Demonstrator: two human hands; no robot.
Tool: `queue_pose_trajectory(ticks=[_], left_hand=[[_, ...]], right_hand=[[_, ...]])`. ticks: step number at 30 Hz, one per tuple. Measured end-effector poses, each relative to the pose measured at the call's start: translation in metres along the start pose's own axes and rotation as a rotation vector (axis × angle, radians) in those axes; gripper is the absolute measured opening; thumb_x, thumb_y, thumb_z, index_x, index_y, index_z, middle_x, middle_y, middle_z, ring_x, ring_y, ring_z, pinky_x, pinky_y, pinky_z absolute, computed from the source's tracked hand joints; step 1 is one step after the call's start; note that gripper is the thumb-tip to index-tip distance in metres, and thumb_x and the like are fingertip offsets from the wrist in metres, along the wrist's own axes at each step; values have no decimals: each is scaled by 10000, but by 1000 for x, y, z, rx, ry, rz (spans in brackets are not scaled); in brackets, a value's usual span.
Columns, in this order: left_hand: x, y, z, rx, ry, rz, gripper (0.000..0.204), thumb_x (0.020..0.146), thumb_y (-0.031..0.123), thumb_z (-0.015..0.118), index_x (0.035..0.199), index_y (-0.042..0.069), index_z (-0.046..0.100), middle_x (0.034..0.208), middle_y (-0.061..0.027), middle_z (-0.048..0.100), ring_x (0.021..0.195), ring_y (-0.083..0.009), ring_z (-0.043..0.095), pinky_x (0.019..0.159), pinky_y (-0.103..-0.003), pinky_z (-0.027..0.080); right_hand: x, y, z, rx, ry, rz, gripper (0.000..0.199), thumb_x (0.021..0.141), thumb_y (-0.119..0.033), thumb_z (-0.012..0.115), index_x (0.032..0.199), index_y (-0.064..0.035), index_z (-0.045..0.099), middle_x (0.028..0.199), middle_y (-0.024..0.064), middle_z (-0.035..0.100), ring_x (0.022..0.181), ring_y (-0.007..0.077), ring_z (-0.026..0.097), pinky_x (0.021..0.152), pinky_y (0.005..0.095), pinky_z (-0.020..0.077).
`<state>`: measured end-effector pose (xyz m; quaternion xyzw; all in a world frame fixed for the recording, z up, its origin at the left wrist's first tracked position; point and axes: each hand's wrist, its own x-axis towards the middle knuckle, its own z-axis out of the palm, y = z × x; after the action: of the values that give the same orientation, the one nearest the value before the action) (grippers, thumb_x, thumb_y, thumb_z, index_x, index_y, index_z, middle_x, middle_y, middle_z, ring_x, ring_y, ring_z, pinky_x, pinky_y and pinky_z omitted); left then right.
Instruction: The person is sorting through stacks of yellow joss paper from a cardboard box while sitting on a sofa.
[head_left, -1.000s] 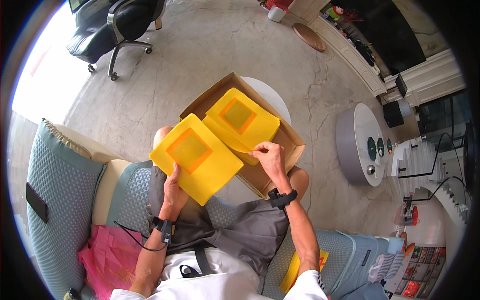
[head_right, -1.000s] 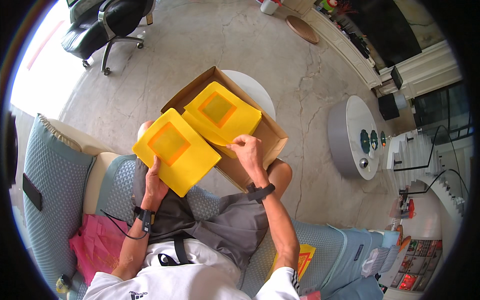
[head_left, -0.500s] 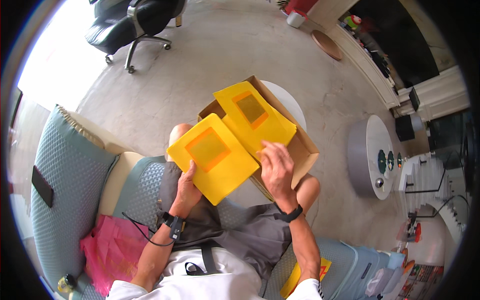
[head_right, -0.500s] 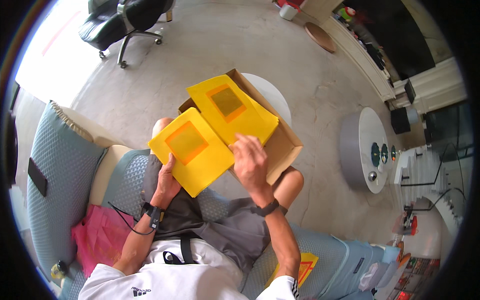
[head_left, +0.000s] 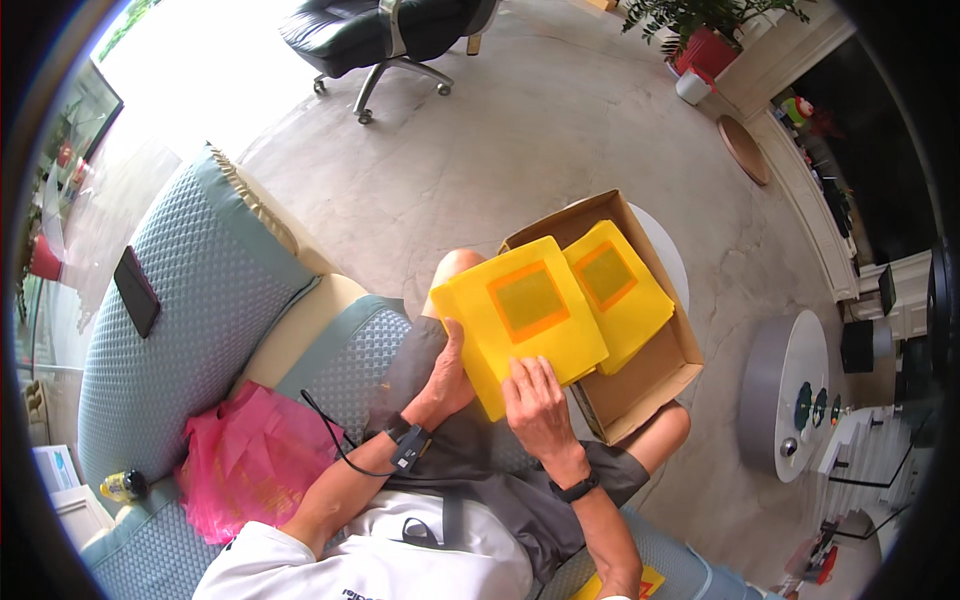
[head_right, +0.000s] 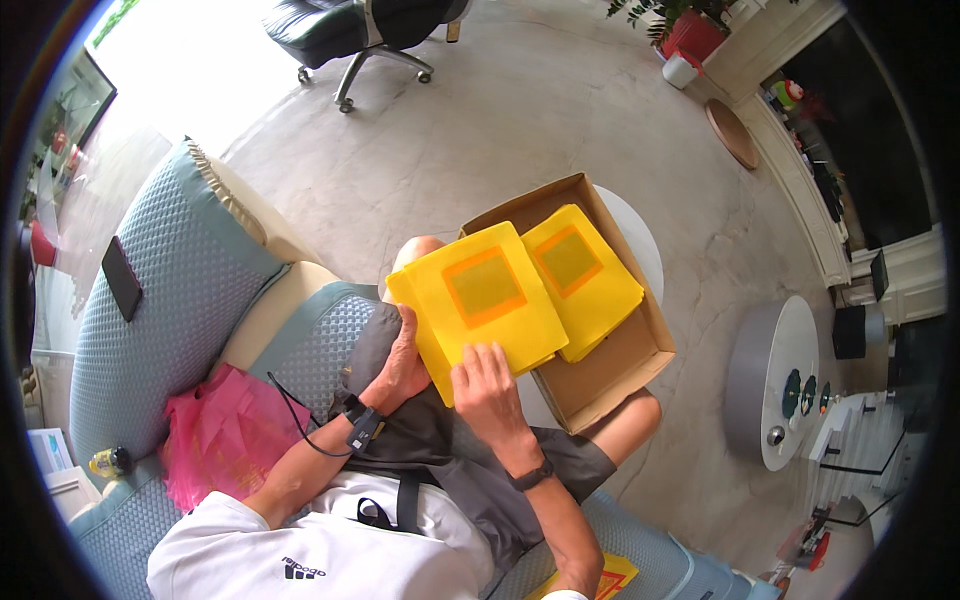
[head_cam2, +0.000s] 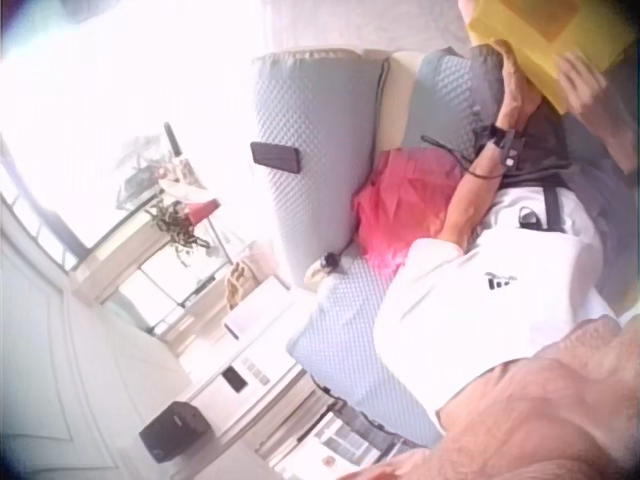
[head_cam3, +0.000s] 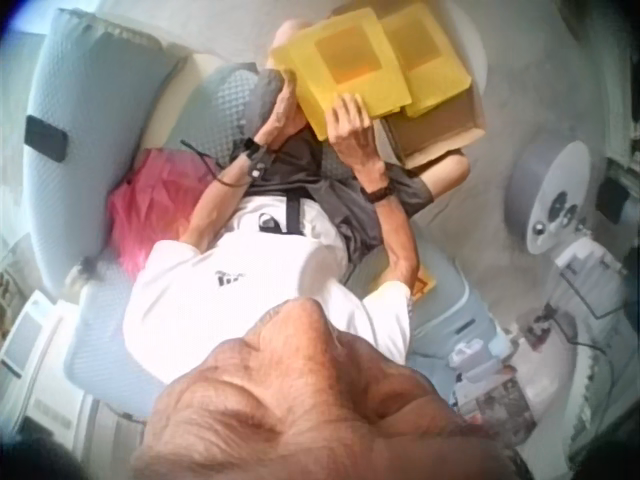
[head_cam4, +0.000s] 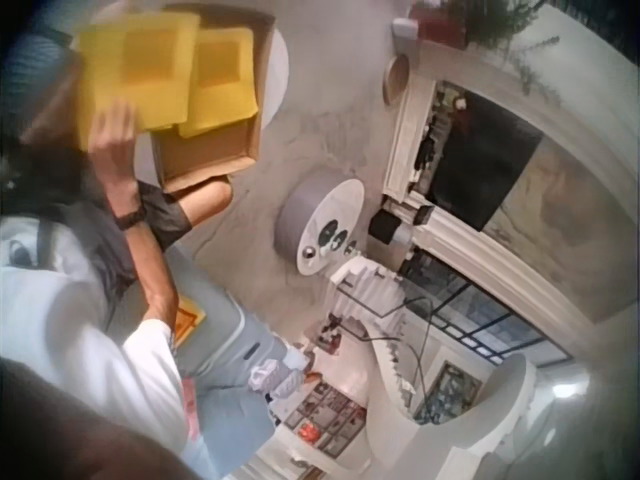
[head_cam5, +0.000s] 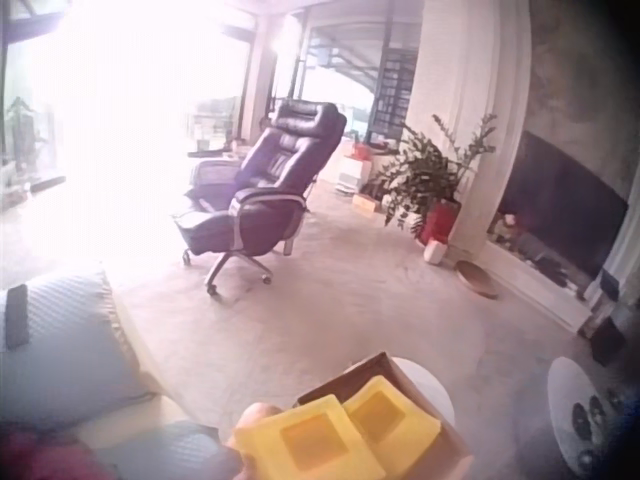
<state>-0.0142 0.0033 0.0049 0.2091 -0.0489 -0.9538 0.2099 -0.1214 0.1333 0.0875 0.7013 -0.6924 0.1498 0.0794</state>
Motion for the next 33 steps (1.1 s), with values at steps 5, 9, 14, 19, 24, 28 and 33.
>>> queue_pose_trajectory(ticks=[5,9,14,19,24,28,33], left_hand=[[-3,-1,3,61,-39,15,749,992,600,598,1528,96,461,1531,-95,550,1394,-288,522,1183,-454,417],[-2,0,2,80,-82,35,644,1028,483,629,1511,92,463,1499,-98,569,1372,-289,538,1169,-458,428],[-2,1,2,100,-62,40,567,1054,419,620,1490,88,470,1449,-102,593,1337,-288,563,1148,-455,451],[0,-1,-1,105,-26,25,535,1063,388,615,1479,81,477,1426,-117,605,1290,-292,598,1104,-454,493],[-2,0,3,117,-26,31,470,1068,320,621,1450,70,509,1394,-115,626,1256,-288,615,1087,-458,505],[-2,-2,3,131,6,45,417,1068,261,621,1421,56,536,1355,-112,651,1219,-287,634,1072,-458,514],[-1,-2,4,141,-20,47,412,1073,260,612,1421,54,533,1353,-106,646,1220,-277,627,1066,-442,505]], right_hand=[[-3,-9,3,-3,-23,-30,176,832,-42,667,968,70,674,1165,227,673,1123,388,638,1049,532,522],[-3,-13,4,19,-21,-38,167,829,-42,668,956,66,673,1160,231,673,1124,387,640,1049,535,524],[-2,-15,4,39,-11,-51,164,823,-40,668,951,64,670,1140,234,672,1119,387,642,1052,534,522],[-2,-17,5,42,-10,-86,162,815,-39,668,943,60,669,1116,227,673,1112,385,644,1062,527,515],[-2,-18,4,47,-8,-86,165,814,-43,670,944,59,671,1139,233,676,1117,388,644,1068,525,511],[-3,-17,5,53,-25,-95,186,817,-55,673,962,61,671,1154,244,676,1130,394,638,1074,523,507],[-7,-15,8,15,-35,-102,189,841,-89,662,965,54,673,1151,248,676,1134,394,636,1082,526,498]])
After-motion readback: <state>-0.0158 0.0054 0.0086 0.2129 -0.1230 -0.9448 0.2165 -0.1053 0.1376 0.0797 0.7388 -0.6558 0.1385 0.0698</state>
